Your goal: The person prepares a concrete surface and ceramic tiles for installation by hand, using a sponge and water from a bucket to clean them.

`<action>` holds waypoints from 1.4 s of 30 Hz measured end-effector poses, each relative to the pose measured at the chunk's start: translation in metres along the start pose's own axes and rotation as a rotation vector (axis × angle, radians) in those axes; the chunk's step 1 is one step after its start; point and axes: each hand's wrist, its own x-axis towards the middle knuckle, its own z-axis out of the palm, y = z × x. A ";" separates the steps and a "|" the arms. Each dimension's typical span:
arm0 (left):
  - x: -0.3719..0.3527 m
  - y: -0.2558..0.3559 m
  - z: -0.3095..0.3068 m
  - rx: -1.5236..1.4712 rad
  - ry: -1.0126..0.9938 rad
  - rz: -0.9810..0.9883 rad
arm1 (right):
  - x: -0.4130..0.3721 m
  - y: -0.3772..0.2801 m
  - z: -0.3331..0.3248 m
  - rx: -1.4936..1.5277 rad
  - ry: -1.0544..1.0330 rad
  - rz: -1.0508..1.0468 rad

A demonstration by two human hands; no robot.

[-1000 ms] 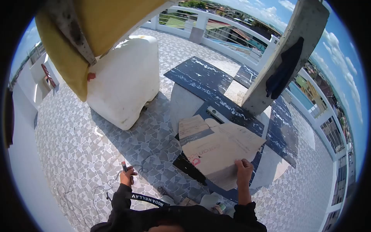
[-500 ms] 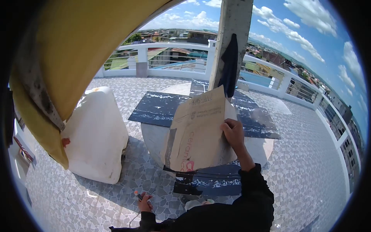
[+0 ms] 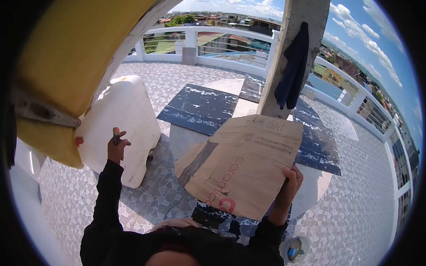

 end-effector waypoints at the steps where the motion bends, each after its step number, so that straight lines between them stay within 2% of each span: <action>1: 0.030 0.019 -0.006 0.090 -0.014 0.063 | -0.005 -0.017 0.010 0.024 -0.039 0.014; 2: 0.059 0.033 -0.010 0.107 -0.003 0.138 | -0.001 -0.021 0.010 0.089 -0.040 0.012; 4: 0.113 0.068 -0.020 0.338 0.000 0.200 | -0.002 -0.040 0.030 0.149 -0.049 0.006; 6: 0.167 0.082 -0.031 0.559 0.062 0.376 | -0.018 -0.069 0.084 0.407 0.113 -0.096; 9: 0.248 0.102 -0.057 0.913 0.214 0.659 | -0.008 -0.071 0.072 0.521 0.013 -0.136; 10: 0.278 0.110 -0.075 0.833 0.229 0.660 | -0.003 -0.072 0.069 0.519 0.020 -0.149; 11: 0.303 0.121 -0.094 0.751 0.244 0.662 | 0.005 -0.075 0.065 0.459 -0.277 -0.192; 12: 0.324 0.129 -0.111 0.716 0.344 0.662 | 0.011 -0.078 0.066 0.388 -0.572 -0.231; 13: 0.337 0.140 -0.123 0.681 0.442 0.661 | 0.015 -0.084 0.072 0.385 -0.560 -0.245; 15: 0.352 0.159 -0.144 0.683 0.465 0.643 | 0.021 -0.096 0.093 0.373 -0.980 -0.266; 17: 0.373 0.163 -0.162 0.691 0.501 0.620 | -0.006 -0.115 0.156 0.428 -0.905 -0.268; 19: 0.409 0.158 -0.173 0.605 0.476 0.750 | -0.005 -0.126 0.184 0.313 -0.855 -0.292; 20: 0.424 0.150 -0.178 0.530 0.453 0.863 | -0.003 -0.129 0.202 0.356 -0.898 -0.233; 21: 0.421 0.149 -0.179 0.529 0.445 0.870 | -0.002 -0.130 0.218 0.398 -0.938 -0.175; 23: 0.390 0.145 -0.166 0.329 0.325 0.975 | 0.029 -0.127 0.205 0.384 -0.867 -0.228; 24: 0.390 0.137 -0.161 0.550 0.438 0.772 | 0.039 -0.122 0.201 0.376 -0.805 -0.278; 25: 0.379 0.135 -0.158 0.671 0.332 0.731 | 0.041 -0.120 0.203 0.380 -0.812 -0.280; 27: 0.415 0.117 -0.165 0.747 0.338 0.994 | 0.044 -0.103 0.214 0.400 -0.789 -0.267; 34: 0.433 0.139 -0.141 0.640 0.344 1.019 | 0.054 -0.075 0.219 0.452 -0.653 -0.252; 37: 0.424 0.143 -0.135 0.599 0.312 1.000 | 0.044 -0.069 0.214 0.459 -0.579 -0.227; 42: 0.388 0.108 -0.146 0.590 0.275 0.866 | 0.046 -0.051 0.212 0.456 -0.497 -0.081</action>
